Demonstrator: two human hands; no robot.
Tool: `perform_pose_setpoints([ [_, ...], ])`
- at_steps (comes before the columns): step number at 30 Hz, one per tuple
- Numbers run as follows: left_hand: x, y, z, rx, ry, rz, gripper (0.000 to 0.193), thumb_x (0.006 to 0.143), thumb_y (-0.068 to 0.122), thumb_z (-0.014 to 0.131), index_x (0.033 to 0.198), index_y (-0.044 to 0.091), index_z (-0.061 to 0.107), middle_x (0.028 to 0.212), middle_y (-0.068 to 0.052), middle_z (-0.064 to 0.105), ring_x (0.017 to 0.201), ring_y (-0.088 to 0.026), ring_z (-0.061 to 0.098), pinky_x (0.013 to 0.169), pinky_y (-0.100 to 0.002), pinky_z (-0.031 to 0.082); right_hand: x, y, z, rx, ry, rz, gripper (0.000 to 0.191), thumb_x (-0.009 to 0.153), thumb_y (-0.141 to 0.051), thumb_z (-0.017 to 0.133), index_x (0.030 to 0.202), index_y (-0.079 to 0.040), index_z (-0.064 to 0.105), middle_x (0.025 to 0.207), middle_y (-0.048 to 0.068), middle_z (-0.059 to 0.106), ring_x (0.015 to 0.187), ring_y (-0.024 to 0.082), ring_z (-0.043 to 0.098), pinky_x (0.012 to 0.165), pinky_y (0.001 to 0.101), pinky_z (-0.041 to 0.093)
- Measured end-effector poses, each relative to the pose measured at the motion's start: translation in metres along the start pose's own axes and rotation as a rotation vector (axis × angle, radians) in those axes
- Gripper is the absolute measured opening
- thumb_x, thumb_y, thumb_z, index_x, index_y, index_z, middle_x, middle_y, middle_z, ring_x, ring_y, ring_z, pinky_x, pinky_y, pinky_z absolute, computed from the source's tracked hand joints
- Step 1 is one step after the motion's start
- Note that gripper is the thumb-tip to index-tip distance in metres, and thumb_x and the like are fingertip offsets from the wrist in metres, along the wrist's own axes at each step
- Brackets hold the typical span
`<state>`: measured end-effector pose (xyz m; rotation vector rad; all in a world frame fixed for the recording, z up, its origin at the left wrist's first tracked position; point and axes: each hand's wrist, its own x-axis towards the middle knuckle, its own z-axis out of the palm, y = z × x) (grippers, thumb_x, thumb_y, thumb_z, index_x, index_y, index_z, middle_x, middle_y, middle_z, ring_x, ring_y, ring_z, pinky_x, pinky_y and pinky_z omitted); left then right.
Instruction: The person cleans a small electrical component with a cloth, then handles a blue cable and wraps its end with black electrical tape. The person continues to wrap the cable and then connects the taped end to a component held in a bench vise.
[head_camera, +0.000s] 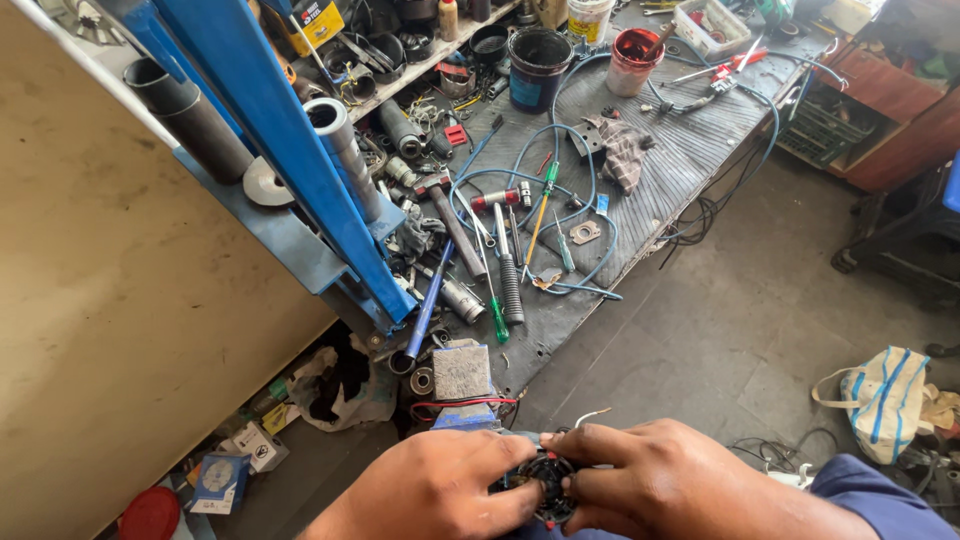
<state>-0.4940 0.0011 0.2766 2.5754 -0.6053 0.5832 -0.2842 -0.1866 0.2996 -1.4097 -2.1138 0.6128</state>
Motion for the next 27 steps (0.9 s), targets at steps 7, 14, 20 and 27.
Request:
perform_pose_setpoints([
  [7,0.013,0.001,-0.007,0.048,-0.103,0.070,0.009,0.091,0.015,0.063,0.092,0.007,0.064,0.098,-0.008,0.058,0.088,-0.022,0.067,0.074,-0.035,0.055,0.007,-0.004,-0.014,0.007,-0.103,-0.033,0.016,0.093,-0.021,0.073,0.088,-0.006,0.068,0.107,0.013,0.070,0.087,0.032,0.074,0.069,0.0383,0.060],
  [14,0.018,-0.001,-0.010,-0.004,-0.154,0.073,0.009,0.087,0.015,0.062,0.086,0.006,0.060,0.093,-0.008,0.057,0.087,-0.023,0.067,0.076,-0.038,0.055,0.007,-0.005,-0.006,-0.041,-0.043,0.007,0.020,0.092,-0.023,0.075,0.088,-0.005,0.068,0.112,0.016,0.069,0.074,0.032,0.071,0.063,0.0398,0.058],
  [20,0.016,0.001,-0.010,0.130,0.071,0.023,0.014,0.086,0.021,0.063,0.092,0.008,0.063,0.113,-0.011,0.065,0.106,-0.026,0.071,0.095,-0.039,0.058,0.006,-0.003,-0.005,-0.008,-0.076,0.059,0.023,0.092,-0.025,0.077,0.087,-0.006,0.064,0.114,0.015,0.069,0.073,0.031,0.069,0.061,0.0400,0.057],
  [27,0.007,0.006,0.016,0.069,0.173,-0.101,0.026,0.093,0.035,0.071,0.098,0.009,0.069,0.118,-0.008,0.060,0.111,-0.026,0.064,0.098,-0.047,0.055,0.007,-0.007,-0.005,-0.021,-0.117,0.201,0.048,0.086,-0.027,0.080,0.123,-0.006,0.059,0.100,0.013,0.067,0.077,0.034,0.069,0.064,0.0419,0.055],
])
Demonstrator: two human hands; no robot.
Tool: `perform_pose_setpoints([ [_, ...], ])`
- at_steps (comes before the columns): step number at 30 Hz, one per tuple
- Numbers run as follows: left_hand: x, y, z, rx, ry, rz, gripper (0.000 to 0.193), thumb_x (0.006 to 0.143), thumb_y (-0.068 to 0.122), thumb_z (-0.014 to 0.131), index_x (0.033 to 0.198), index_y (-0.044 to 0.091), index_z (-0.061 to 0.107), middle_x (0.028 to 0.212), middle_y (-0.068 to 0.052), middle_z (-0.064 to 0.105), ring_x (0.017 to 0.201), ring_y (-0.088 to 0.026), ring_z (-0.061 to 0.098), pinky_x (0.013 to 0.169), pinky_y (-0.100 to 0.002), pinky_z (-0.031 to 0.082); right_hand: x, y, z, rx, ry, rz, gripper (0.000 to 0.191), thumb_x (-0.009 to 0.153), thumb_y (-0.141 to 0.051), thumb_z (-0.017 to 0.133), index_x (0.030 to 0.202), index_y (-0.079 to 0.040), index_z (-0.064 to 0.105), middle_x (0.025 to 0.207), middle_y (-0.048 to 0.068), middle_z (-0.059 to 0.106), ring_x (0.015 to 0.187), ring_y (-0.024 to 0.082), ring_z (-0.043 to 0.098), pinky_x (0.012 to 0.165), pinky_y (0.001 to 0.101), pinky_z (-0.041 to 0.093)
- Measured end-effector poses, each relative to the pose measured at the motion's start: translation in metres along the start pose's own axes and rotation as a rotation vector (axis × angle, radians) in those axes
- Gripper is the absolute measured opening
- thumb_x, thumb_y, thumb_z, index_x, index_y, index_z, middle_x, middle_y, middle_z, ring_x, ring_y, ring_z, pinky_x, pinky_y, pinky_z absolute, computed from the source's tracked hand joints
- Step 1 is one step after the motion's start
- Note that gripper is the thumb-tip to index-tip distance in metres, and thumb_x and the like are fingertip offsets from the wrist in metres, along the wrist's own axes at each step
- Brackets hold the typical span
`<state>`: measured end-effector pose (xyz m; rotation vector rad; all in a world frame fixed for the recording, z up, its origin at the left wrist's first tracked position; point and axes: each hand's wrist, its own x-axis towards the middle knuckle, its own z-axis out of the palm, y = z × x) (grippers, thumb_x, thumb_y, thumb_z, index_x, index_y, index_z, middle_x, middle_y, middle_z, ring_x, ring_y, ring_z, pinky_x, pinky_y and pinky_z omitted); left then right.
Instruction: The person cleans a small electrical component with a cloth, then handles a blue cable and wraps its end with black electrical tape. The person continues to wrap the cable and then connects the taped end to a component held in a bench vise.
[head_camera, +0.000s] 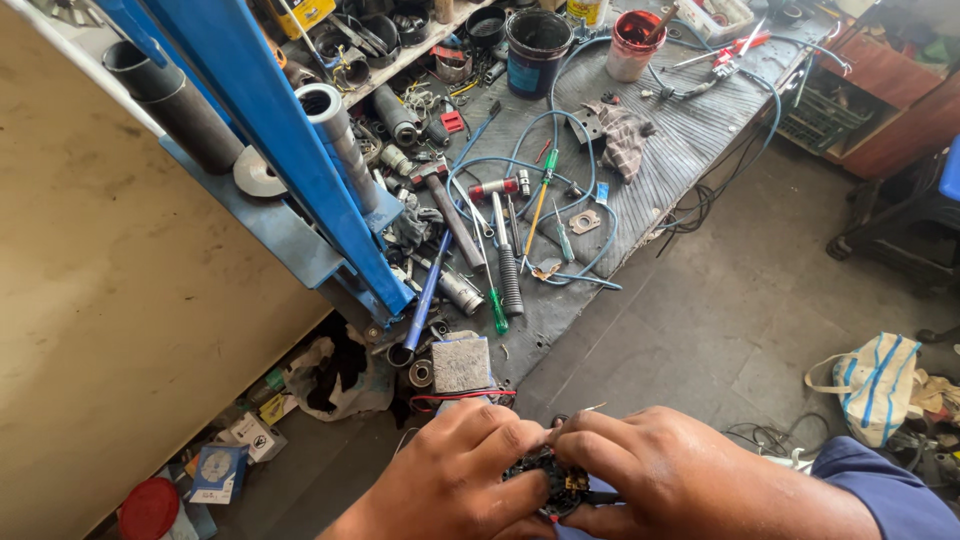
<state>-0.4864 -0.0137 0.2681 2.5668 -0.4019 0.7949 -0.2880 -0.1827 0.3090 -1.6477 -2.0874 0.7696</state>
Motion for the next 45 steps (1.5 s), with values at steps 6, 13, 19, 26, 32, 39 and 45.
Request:
perform_pose_setpoints([
  [6,-0.007,0.003,0.011,-0.063,-0.002,-0.017,0.020,0.099,0.034,0.071,0.108,0.017,0.073,0.131,-0.008,0.056,0.128,-0.027,0.059,0.110,-0.050,0.050,-0.001,-0.001,-0.001,0.076,0.049,0.017,0.046,0.084,-0.026,0.082,0.118,-0.006,0.059,0.095,0.014,0.068,0.081,0.038,0.070,0.066,0.0444,0.055],
  [13,-0.001,0.001,0.010,-0.117,-0.056,-0.092,0.030,0.096,0.045,0.071,0.112,0.021,0.076,0.145,-0.010,0.053,0.139,-0.032,0.052,0.118,-0.051,0.044,0.000,-0.005,-0.005,0.240,-0.027,0.240,0.047,0.081,-0.028,0.083,0.117,-0.006,0.063,0.097,0.015,0.076,0.092,0.037,0.073,0.073,0.0445,0.057],
  [19,-0.002,0.003,0.011,-0.142,-0.051,-0.133,0.032,0.092,0.046,0.075,0.108,0.019,0.076,0.147,-0.009,0.051,0.141,-0.033,0.050,0.119,-0.052,0.040,0.000,-0.006,-0.005,0.218,-0.015,0.241,0.050,0.082,-0.031,0.083,0.119,-0.005,0.063,0.102,0.015,0.076,0.092,0.037,0.073,0.075,0.0442,0.057],
  [26,-0.006,0.002,0.011,-0.121,-0.028,-0.105,0.032,0.093,0.043,0.077,0.107,0.015,0.075,0.148,-0.011,0.053,0.142,-0.033,0.050,0.119,-0.051,0.041,0.000,-0.005,-0.005,0.236,0.032,0.158,0.051,0.084,-0.030,0.082,0.123,-0.004,0.062,0.104,0.015,0.076,0.090,0.038,0.074,0.073,0.0438,0.058],
  [32,-0.011,0.004,0.012,-0.176,0.003,-0.165,0.032,0.084,0.040,0.083,0.101,0.014,0.074,0.146,-0.010,0.055,0.142,-0.034,0.052,0.120,-0.052,0.041,-0.004,-0.003,0.000,0.143,0.084,0.077,0.056,0.086,-0.031,0.081,0.128,-0.003,0.057,0.109,0.016,0.074,0.088,0.038,0.072,0.072,0.0451,0.056],
  [39,-0.013,0.002,0.015,-0.197,-0.016,-0.172,0.034,0.085,0.038,0.085,0.102,0.013,0.072,0.141,-0.012,0.054,0.139,-0.037,0.052,0.119,-0.051,0.041,-0.004,0.004,0.006,0.122,0.106,0.033,0.057,0.088,-0.033,0.082,0.128,-0.005,0.054,0.109,0.014,0.074,0.087,0.037,0.073,0.070,0.0445,0.058],
  [45,-0.015,0.003,0.016,-0.241,-0.015,-0.182,0.033,0.085,0.037,0.086,0.102,0.012,0.072,0.140,-0.014,0.054,0.137,-0.037,0.054,0.117,-0.051,0.043,-0.004,0.003,0.005,0.066,0.097,0.031,0.060,0.085,-0.032,0.083,0.130,-0.004,0.054,0.110,0.014,0.073,0.085,0.038,0.073,0.067,0.0453,0.058],
])
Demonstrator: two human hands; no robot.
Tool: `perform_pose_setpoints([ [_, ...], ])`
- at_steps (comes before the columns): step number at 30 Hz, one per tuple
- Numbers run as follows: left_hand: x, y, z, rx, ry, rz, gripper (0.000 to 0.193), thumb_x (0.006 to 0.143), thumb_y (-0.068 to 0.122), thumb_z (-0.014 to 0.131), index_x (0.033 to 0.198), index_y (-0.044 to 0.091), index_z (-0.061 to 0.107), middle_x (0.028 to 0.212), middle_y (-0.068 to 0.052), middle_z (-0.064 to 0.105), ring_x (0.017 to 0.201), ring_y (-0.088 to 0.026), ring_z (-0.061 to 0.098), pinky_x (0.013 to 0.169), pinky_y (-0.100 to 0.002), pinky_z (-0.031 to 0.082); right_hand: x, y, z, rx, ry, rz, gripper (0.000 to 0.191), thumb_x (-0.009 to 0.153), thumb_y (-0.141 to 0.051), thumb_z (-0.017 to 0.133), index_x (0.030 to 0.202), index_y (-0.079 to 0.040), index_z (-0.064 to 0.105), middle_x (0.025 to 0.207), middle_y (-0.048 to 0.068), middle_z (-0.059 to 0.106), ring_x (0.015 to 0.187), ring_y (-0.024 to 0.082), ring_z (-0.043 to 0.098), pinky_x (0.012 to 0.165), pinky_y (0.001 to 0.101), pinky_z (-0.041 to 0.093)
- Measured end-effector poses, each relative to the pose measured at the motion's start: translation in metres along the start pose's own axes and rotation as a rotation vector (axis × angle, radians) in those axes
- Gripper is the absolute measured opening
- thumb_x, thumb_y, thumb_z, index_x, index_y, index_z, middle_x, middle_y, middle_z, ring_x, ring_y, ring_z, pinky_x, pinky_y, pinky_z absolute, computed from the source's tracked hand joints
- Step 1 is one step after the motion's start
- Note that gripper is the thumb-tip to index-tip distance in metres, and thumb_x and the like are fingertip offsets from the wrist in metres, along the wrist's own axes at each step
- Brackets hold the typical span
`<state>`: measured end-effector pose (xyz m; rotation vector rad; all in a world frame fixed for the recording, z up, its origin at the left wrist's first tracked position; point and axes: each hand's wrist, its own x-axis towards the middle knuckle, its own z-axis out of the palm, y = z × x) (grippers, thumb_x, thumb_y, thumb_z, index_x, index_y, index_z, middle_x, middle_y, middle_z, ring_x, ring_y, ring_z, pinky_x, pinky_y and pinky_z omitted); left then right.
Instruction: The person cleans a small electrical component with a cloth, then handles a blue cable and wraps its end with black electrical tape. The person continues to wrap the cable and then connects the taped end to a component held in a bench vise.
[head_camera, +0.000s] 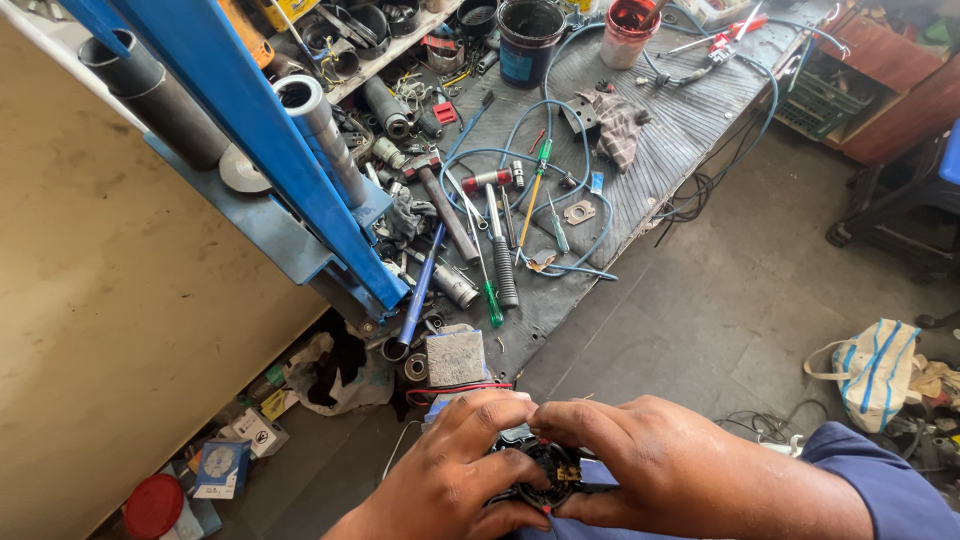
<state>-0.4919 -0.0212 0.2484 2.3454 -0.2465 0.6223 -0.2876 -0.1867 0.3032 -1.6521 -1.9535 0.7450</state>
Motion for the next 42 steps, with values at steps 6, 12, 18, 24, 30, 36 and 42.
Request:
perform_pose_setpoints([
  [6,-0.002,-0.003,0.002,-0.094,-0.028,-0.032,0.032,0.086,0.032,0.087,0.102,0.010,0.070,0.140,-0.015,0.054,0.138,-0.038,0.052,0.119,-0.052,0.042,0.001,-0.002,-0.002,0.024,0.024,-0.029,0.060,0.086,-0.032,0.082,0.131,-0.004,0.054,0.113,0.015,0.073,0.086,0.037,0.072,0.068,0.0443,0.057],
  [12,-0.002,-0.006,0.004,-0.150,-0.030,-0.038,0.030,0.084,0.030,0.088,0.098,0.010,0.070,0.139,-0.014,0.055,0.137,-0.036,0.052,0.120,-0.052,0.039,0.000,-0.003,-0.002,0.017,0.005,-0.017,0.061,0.087,-0.034,0.081,0.134,-0.005,0.055,0.111,0.014,0.074,0.088,0.036,0.072,0.071,0.0437,0.056],
  [18,-0.003,-0.007,0.005,-0.135,-0.011,-0.034,0.030,0.084,0.032,0.087,0.098,0.012,0.070,0.140,-0.013,0.056,0.137,-0.035,0.054,0.120,-0.052,0.040,0.000,0.000,0.000,0.000,-0.013,-0.012,0.060,0.088,-0.036,0.080,0.133,-0.005,0.056,0.107,0.013,0.073,0.087,0.036,0.071,0.071,0.0434,0.055],
  [24,-0.003,-0.001,0.002,-0.054,0.028,-0.030,0.038,0.086,0.037,0.085,0.109,0.010,0.072,0.137,-0.014,0.056,0.131,-0.035,0.058,0.112,-0.049,0.048,0.003,-0.001,0.001,-0.035,0.019,-0.029,0.057,0.087,-0.036,0.082,0.128,-0.005,0.058,0.106,0.012,0.076,0.086,0.035,0.074,0.071,0.0424,0.058],
  [30,-0.001,0.005,-0.005,0.033,0.101,-0.088,0.055,0.088,0.049,0.080,0.117,0.003,0.069,0.120,-0.011,0.069,0.112,-0.030,0.068,0.100,-0.046,0.053,0.009,0.000,-0.006,-0.202,0.129,-0.160,0.059,0.080,-0.044,0.082,0.121,-0.004,0.066,0.112,0.013,0.075,0.103,0.032,0.072,0.088,0.0426,0.055],
  [36,-0.004,0.008,-0.013,0.241,0.038,0.006,0.055,0.095,0.050,0.074,0.126,0.006,0.071,0.112,-0.006,0.071,0.100,-0.028,0.069,0.095,-0.044,0.053,0.005,-0.005,-0.004,-0.305,0.167,-0.163,0.055,0.087,-0.055,0.077,0.115,-0.008,0.072,0.116,0.010,0.073,0.118,0.029,0.066,0.099,0.0428,0.049],
  [42,0.001,0.015,-0.010,0.299,-0.042,-0.066,0.067,0.089,0.055,0.072,0.131,0.003,0.071,0.104,-0.009,0.069,0.093,-0.030,0.066,0.086,-0.044,0.053,0.001,0.002,0.007,-0.361,0.084,-0.068,0.052,0.084,-0.052,0.077,0.112,-0.009,0.075,0.112,0.008,0.074,0.119,0.028,0.064,0.099,0.0441,0.047],
])
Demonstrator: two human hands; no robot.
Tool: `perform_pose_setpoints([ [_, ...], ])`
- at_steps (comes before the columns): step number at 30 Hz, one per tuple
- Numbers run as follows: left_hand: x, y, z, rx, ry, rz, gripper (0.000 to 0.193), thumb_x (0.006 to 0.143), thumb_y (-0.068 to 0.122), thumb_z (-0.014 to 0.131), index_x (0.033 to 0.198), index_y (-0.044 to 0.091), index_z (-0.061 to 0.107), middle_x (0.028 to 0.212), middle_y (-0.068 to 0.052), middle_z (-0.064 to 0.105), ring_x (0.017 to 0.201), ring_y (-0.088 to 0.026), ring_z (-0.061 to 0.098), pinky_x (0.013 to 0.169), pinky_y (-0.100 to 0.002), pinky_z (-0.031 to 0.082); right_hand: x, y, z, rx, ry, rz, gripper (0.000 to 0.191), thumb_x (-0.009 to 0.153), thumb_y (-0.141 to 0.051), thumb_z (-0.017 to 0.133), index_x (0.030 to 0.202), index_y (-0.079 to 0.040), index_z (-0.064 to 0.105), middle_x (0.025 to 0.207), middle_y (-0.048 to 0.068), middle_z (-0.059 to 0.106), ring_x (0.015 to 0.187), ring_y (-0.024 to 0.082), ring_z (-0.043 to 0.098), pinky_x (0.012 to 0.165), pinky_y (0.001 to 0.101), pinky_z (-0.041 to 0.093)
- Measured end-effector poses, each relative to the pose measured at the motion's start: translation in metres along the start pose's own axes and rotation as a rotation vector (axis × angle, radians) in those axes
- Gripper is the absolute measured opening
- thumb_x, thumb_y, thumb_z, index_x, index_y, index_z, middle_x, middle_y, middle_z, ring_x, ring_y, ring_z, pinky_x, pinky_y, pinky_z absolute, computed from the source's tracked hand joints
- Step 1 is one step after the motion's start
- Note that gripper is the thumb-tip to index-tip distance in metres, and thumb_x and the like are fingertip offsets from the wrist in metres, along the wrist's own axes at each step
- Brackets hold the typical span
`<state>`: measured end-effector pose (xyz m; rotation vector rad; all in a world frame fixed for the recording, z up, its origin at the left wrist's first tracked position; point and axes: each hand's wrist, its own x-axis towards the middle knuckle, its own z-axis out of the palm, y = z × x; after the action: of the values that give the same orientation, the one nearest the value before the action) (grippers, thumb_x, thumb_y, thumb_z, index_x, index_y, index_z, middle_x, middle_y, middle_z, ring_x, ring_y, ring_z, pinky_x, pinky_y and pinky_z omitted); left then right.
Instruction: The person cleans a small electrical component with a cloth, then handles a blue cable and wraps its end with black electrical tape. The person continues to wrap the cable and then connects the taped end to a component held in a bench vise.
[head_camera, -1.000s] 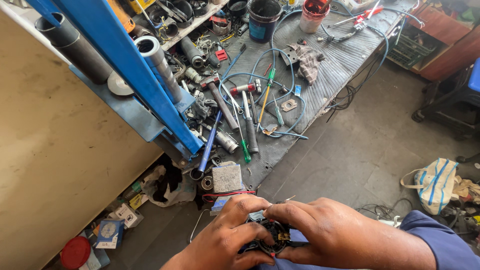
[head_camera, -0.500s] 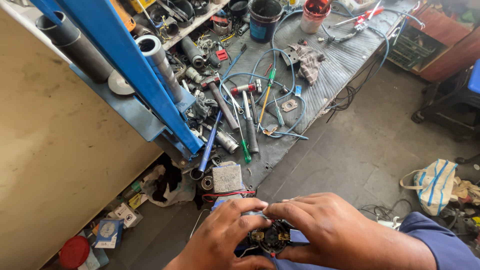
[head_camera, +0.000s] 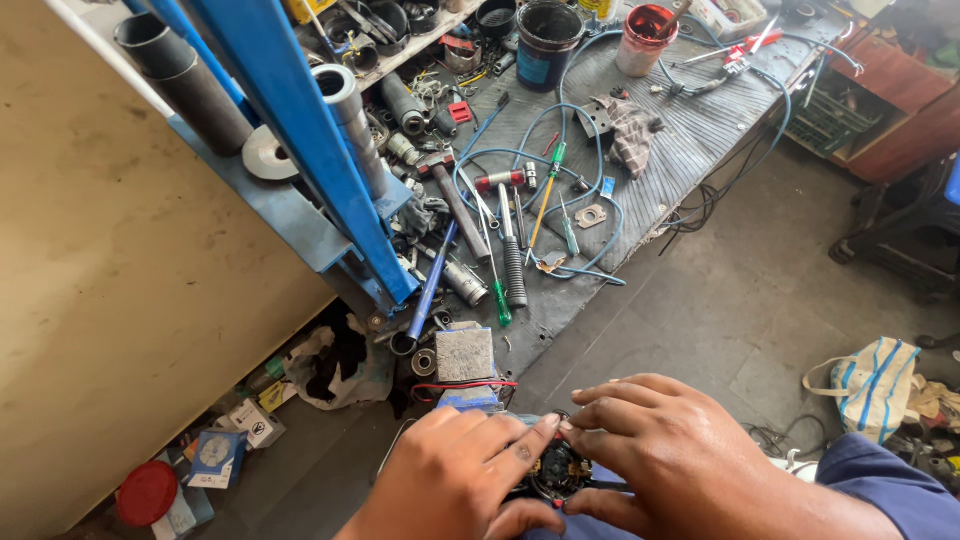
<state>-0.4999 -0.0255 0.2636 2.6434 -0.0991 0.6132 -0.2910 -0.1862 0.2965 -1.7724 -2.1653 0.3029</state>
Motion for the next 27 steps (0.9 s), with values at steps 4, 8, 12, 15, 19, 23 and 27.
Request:
perform_pose_setpoints([
  [4,0.002,0.002,0.003,-0.076,-0.049,-0.069,0.064,0.085,0.052,0.073,0.126,0.003,0.070,0.110,-0.011,0.071,0.100,-0.030,0.068,0.084,-0.043,0.054,-0.003,0.003,0.011,-0.022,0.061,-0.056,0.053,0.086,-0.054,0.074,0.117,-0.011,0.074,0.123,0.006,0.072,0.128,0.027,0.061,0.106,0.0465,0.043],
  [8,-0.001,0.000,0.012,-0.103,-0.012,-0.055,0.065,0.084,0.049,0.075,0.125,0.000,0.068,0.122,-0.018,0.070,0.113,-0.033,0.071,0.092,-0.041,0.057,-0.004,0.008,0.015,0.024,0.019,-0.064,0.045,0.085,-0.050,0.076,0.110,-0.012,0.075,0.130,0.008,0.071,0.131,0.030,0.059,0.109,0.0467,0.041],
  [12,-0.008,-0.002,0.023,-0.120,-0.057,-0.057,0.067,0.088,0.046,0.079,0.129,-0.005,0.065,0.126,-0.023,0.069,0.111,-0.034,0.072,0.090,-0.040,0.059,-0.004,0.010,0.017,0.112,-0.109,0.009,0.041,0.082,-0.042,0.079,0.106,-0.008,0.078,0.128,0.009,0.072,0.129,0.031,0.058,0.108,0.0468,0.042],
  [15,-0.010,-0.004,0.027,-0.088,-0.062,-0.032,0.068,0.084,0.044,0.080,0.127,-0.006,0.064,0.125,-0.024,0.069,0.110,-0.035,0.073,0.090,-0.041,0.059,-0.003,0.008,0.020,0.095,-0.043,-0.034,0.037,0.085,-0.043,0.078,0.105,-0.011,0.076,0.130,0.008,0.072,0.129,0.030,0.060,0.108,0.0450,0.043],
  [19,-0.005,0.000,0.026,-0.121,-0.086,-0.083,0.069,0.079,0.041,0.084,0.125,-0.006,0.063,0.122,-0.024,0.069,0.109,-0.036,0.072,0.090,-0.042,0.057,0.002,0.004,0.018,0.142,-0.160,0.082,0.043,0.079,-0.042,0.081,0.103,-0.007,0.077,0.120,0.010,0.074,0.125,0.031,0.062,0.107,0.0453,0.043],
  [23,0.007,0.003,0.015,-0.149,-0.231,-0.177,0.072,0.066,0.031,0.090,0.122,-0.004,0.062,0.122,-0.022,0.069,0.102,-0.037,0.070,0.083,-0.043,0.056,0.013,0.002,0.013,0.148,-0.233,0.154,0.044,0.074,-0.039,0.081,0.104,-0.007,0.078,0.123,0.011,0.074,0.123,0.031,0.062,0.107,0.0450,0.043],
  [27,0.019,0.006,0.006,-0.200,-0.365,-0.300,0.065,0.070,0.032,0.090,0.120,0.003,0.062,0.115,-0.013,0.070,0.105,-0.031,0.070,0.084,-0.042,0.055,0.020,-0.005,0.011,0.087,-0.332,0.204,0.047,0.077,-0.042,0.079,0.109,-0.007,0.076,0.124,0.011,0.073,0.128,0.032,0.058,0.110,0.0458,0.041],
])
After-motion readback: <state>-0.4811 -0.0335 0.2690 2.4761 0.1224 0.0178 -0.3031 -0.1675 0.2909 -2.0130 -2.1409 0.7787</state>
